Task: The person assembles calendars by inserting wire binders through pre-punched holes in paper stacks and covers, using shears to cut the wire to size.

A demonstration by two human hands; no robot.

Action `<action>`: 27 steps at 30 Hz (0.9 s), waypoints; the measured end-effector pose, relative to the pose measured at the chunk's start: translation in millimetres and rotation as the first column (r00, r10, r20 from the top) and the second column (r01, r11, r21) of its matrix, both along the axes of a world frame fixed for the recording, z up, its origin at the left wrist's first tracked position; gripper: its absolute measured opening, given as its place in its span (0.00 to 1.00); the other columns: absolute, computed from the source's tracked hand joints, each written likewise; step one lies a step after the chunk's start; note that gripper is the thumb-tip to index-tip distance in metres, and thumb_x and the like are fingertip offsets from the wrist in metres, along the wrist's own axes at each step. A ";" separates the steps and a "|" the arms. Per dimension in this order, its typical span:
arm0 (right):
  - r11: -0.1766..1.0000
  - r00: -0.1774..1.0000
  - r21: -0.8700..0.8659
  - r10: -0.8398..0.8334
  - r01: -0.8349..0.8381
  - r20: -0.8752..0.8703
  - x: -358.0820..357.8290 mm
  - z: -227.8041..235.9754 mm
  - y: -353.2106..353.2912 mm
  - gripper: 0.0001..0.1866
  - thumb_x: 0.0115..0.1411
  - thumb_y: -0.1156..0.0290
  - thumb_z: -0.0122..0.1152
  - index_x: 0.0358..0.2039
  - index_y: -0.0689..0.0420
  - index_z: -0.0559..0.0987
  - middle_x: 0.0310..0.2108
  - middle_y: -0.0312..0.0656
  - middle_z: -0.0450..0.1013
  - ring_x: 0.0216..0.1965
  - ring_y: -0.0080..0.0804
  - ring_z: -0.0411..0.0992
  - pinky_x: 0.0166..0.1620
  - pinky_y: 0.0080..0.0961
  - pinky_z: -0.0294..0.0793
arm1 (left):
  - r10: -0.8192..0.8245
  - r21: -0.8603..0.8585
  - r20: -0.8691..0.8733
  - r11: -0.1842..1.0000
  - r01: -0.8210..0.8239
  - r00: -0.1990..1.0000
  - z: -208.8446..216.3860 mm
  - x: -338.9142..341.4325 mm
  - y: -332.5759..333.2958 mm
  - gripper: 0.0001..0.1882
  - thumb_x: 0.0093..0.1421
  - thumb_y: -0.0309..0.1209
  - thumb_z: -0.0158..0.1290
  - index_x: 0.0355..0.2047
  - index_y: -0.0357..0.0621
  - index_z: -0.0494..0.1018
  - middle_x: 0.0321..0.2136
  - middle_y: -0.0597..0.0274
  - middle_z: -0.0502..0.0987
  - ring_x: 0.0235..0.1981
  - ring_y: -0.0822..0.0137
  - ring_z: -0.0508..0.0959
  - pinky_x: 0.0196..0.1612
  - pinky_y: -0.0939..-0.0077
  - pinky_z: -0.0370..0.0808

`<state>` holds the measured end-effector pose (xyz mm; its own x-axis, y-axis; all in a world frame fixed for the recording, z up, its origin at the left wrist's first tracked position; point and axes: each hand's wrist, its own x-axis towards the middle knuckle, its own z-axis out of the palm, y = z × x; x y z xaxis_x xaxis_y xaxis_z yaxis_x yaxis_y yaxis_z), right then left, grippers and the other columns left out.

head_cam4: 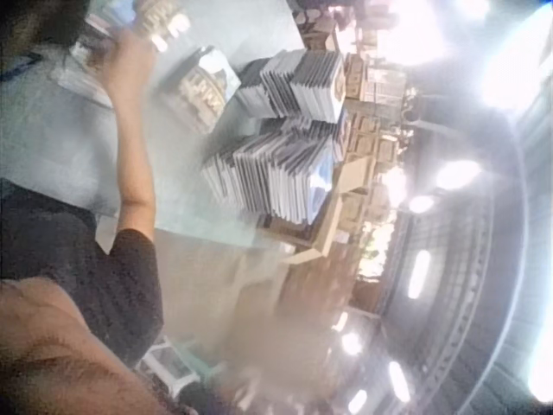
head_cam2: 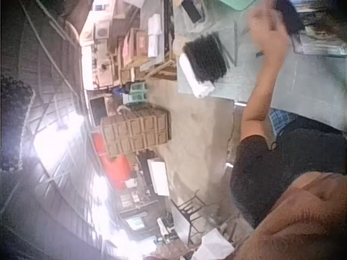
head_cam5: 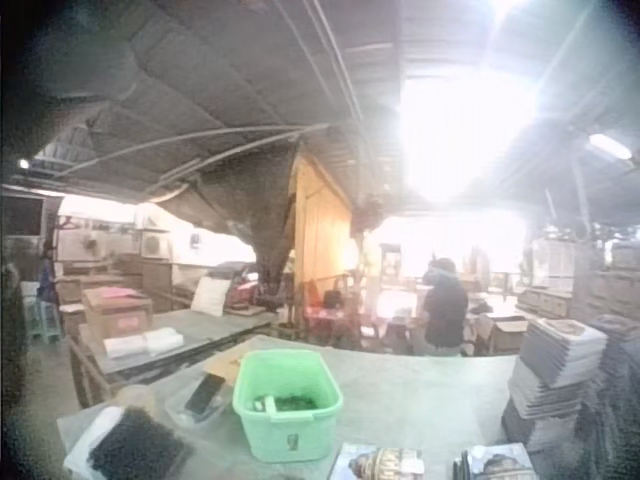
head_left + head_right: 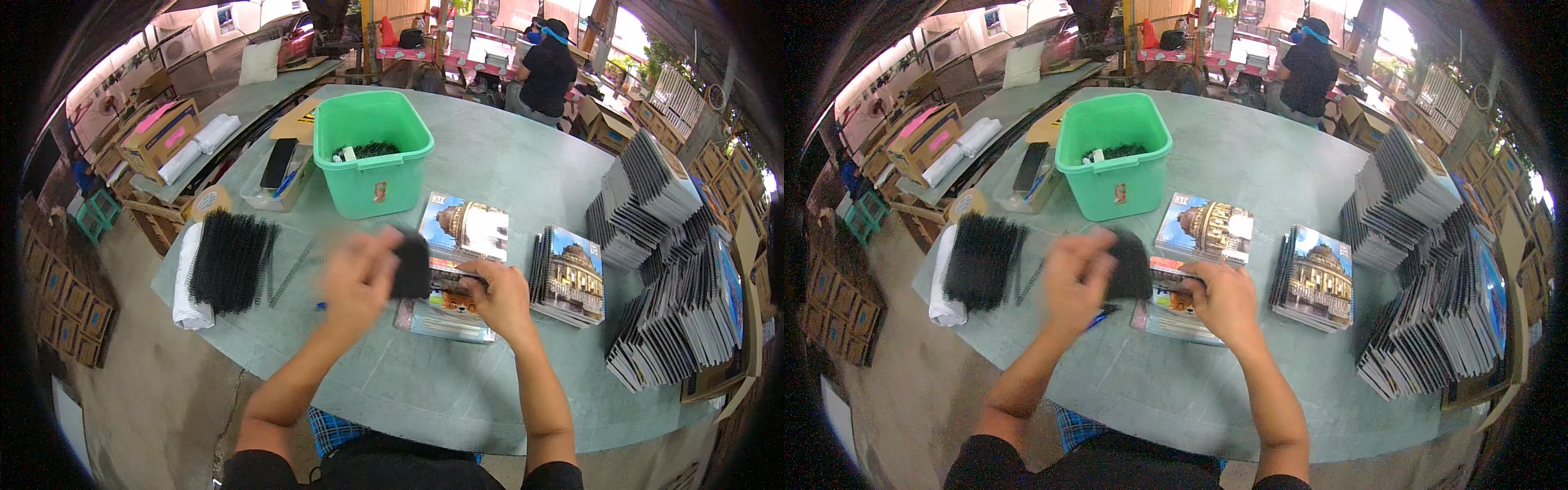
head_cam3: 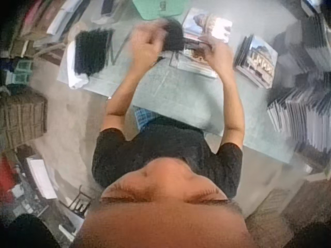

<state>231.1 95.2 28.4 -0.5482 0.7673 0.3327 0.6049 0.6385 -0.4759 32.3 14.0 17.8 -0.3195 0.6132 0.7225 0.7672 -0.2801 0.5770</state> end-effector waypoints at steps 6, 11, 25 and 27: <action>0.996 0.999 0.085 0.035 -0.035 0.006 7.0 -2.1 5.1 0.12 0.50 0.74 0.57 0.37 0.51 0.77 0.32 0.39 0.75 0.37 0.37 0.72 0.39 0.33 0.64 | -0.048 -0.036 -0.059 0.998 0.046 0.997 25.5 17.8 -8.9 0.17 0.48 0.25 0.57 0.41 0.46 0.75 0.33 0.54 0.72 0.36 0.57 0.74 0.41 0.69 0.71; 0.999 0.999 0.022 -0.033 0.033 0.004 16.8 9.0 1.1 0.10 0.51 0.71 0.58 0.36 0.53 0.78 0.32 0.43 0.75 0.34 0.42 0.72 0.40 0.35 0.69 | -0.347 -0.458 -0.077 0.845 0.276 0.935 1.2 19.3 -3.6 0.16 0.48 0.23 0.56 0.39 0.44 0.75 0.34 0.59 0.72 0.36 0.62 0.74 0.39 0.71 0.71; 0.777 0.498 -0.501 -0.283 -0.382 -0.820 32.0 -53.5 16.4 0.09 0.52 0.75 0.64 0.34 0.62 0.77 0.31 0.36 0.75 0.31 0.16 0.70 0.38 0.14 0.69 | -0.362 -0.456 -0.127 0.848 0.269 0.924 20.3 23.2 16.0 0.15 0.47 0.22 0.57 0.38 0.41 0.74 0.35 0.56 0.75 0.40 0.64 0.75 0.45 0.72 0.70; 0.763 0.497 -0.522 -0.307 -0.381 -0.811 34.7 -53.3 16.0 0.09 0.51 0.76 0.64 0.34 0.63 0.77 0.31 0.37 0.76 0.31 0.17 0.70 0.37 0.14 0.69 | -0.518 -0.597 -0.101 0.714 0.365 0.849 18.6 33.4 10.0 0.14 0.47 0.23 0.57 0.37 0.41 0.74 0.32 0.57 0.75 0.40 0.63 0.75 0.44 0.69 0.70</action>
